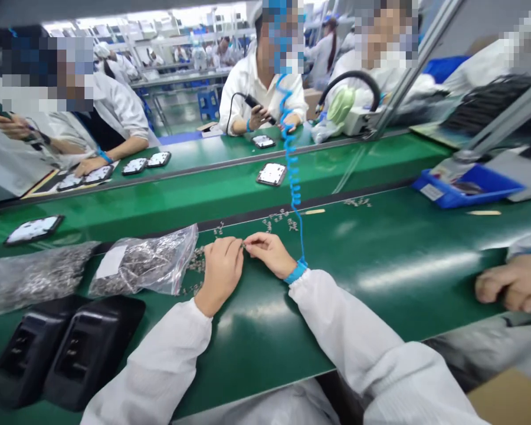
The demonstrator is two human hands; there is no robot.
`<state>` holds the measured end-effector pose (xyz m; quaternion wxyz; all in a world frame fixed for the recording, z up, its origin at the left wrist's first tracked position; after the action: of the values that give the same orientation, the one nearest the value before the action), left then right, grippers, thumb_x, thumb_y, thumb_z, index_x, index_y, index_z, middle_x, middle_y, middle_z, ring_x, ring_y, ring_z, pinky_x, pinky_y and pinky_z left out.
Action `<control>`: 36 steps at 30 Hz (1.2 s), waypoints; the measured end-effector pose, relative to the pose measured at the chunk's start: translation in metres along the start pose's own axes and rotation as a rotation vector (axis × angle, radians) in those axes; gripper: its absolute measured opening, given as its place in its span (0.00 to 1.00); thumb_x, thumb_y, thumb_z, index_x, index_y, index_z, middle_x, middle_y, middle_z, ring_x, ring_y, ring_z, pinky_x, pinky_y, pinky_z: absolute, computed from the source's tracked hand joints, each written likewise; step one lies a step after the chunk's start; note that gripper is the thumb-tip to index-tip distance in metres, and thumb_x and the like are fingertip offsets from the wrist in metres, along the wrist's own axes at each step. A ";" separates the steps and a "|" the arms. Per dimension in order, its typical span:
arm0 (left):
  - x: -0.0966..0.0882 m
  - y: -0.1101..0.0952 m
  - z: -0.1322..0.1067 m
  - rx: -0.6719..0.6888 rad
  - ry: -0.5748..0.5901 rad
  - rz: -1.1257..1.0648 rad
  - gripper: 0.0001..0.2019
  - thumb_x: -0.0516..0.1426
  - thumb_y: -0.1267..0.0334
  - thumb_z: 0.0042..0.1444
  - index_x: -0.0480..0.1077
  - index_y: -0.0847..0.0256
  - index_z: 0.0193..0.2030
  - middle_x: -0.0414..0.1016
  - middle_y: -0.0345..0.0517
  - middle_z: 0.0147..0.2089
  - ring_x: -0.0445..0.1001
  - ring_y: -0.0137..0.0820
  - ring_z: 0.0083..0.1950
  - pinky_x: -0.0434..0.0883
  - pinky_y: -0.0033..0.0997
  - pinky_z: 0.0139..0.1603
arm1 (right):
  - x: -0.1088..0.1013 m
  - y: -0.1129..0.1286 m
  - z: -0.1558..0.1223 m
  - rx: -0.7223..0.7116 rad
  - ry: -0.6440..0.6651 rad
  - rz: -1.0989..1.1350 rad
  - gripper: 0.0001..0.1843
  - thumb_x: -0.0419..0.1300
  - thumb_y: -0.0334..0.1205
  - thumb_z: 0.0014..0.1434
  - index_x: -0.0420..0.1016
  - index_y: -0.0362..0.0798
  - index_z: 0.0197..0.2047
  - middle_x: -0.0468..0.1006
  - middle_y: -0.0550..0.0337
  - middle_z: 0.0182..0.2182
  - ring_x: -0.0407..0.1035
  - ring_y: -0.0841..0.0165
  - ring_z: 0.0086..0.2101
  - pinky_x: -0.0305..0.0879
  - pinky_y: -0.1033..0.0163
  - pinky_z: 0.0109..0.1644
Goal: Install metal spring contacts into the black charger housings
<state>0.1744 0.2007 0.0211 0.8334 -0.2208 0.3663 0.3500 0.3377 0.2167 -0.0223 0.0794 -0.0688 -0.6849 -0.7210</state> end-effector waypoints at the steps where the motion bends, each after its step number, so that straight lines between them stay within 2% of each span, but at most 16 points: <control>1: 0.007 0.002 0.002 0.021 -0.020 0.008 0.05 0.57 0.72 0.67 0.72 0.60 0.47 0.78 0.45 0.43 0.73 0.36 0.45 0.60 0.40 0.46 | -0.001 0.000 0.000 -0.007 -0.004 -0.021 0.20 0.76 0.51 0.48 0.80 0.47 0.37 0.79 0.61 0.31 0.67 0.74 0.27 0.66 0.65 0.33; 3: 0.012 0.007 0.000 0.046 -0.089 0.035 0.05 0.57 0.72 0.67 0.72 0.60 0.46 0.78 0.44 0.42 0.73 0.35 0.43 0.59 0.40 0.45 | 0.001 0.001 -0.001 -0.019 -0.003 -0.059 0.18 0.75 0.50 0.50 0.80 0.47 0.36 0.79 0.61 0.30 0.68 0.73 0.28 0.67 0.64 0.34; 6: 0.009 0.011 -0.008 0.080 -0.172 0.075 0.05 0.58 0.72 0.67 0.71 0.62 0.47 0.79 0.45 0.43 0.72 0.35 0.43 0.58 0.42 0.46 | 0.005 0.002 -0.003 -0.027 -0.001 -0.103 0.15 0.73 0.47 0.51 0.79 0.47 0.36 0.79 0.60 0.30 0.71 0.71 0.30 0.68 0.63 0.38; 9: 0.006 0.011 -0.011 0.129 -0.152 0.061 0.04 0.58 0.74 0.67 0.71 0.62 0.43 0.78 0.45 0.41 0.71 0.34 0.42 0.58 0.41 0.45 | 0.009 0.001 -0.005 -0.042 -0.018 -0.167 0.13 0.71 0.46 0.53 0.78 0.47 0.37 0.79 0.60 0.31 0.72 0.70 0.32 0.69 0.63 0.39; 16: 0.009 0.010 -0.015 0.146 -0.083 0.040 0.05 0.55 0.75 0.68 0.70 0.62 0.43 0.77 0.46 0.42 0.70 0.34 0.43 0.57 0.42 0.46 | 0.012 0.000 -0.012 -0.143 -0.085 -0.400 0.10 0.65 0.45 0.58 0.79 0.47 0.38 0.78 0.58 0.31 0.71 0.68 0.30 0.68 0.62 0.35; 20: 0.009 0.008 -0.018 0.155 -0.098 0.069 0.04 0.55 0.73 0.69 0.70 0.62 0.44 0.76 0.45 0.40 0.69 0.34 0.41 0.56 0.42 0.45 | 0.014 0.003 -0.016 -0.190 -0.091 -0.507 0.10 0.64 0.45 0.59 0.80 0.48 0.37 0.77 0.57 0.30 0.70 0.69 0.28 0.67 0.63 0.33; 23: 0.009 0.007 -0.019 0.163 -0.087 0.076 0.05 0.54 0.72 0.69 0.69 0.62 0.41 0.73 0.44 0.37 0.66 0.33 0.38 0.54 0.41 0.43 | 0.014 0.005 -0.018 -0.219 -0.093 -0.567 0.11 0.63 0.46 0.60 0.81 0.48 0.37 0.78 0.57 0.30 0.69 0.69 0.27 0.66 0.63 0.31; 29: 0.010 0.006 -0.022 0.151 -0.060 0.098 0.04 0.56 0.70 0.68 0.69 0.61 0.40 0.72 0.44 0.36 0.65 0.33 0.38 0.52 0.40 0.42 | 0.014 0.007 -0.023 -0.231 -0.091 -0.665 0.10 0.62 0.46 0.59 0.81 0.49 0.37 0.79 0.57 0.30 0.71 0.67 0.27 0.68 0.61 0.31; 36: 0.007 0.004 -0.022 0.168 -0.093 0.150 0.06 0.57 0.69 0.67 0.70 0.60 0.37 0.70 0.43 0.34 0.64 0.32 0.38 0.51 0.40 0.42 | 0.014 0.009 -0.023 -0.233 -0.095 -0.725 0.12 0.61 0.48 0.57 0.81 0.50 0.35 0.80 0.58 0.28 0.72 0.67 0.25 0.69 0.60 0.30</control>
<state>0.1650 0.1925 0.0018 0.8365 -0.1057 0.3706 0.3895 0.3266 0.1929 -0.0118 -0.2212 0.1360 -0.5812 -0.7713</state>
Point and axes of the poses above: each hand's wrist, its own z-axis towards the middle knuckle, its own x-axis out of the palm, y = z × x, the point moved 1 cm from there along z, towards the middle knuckle
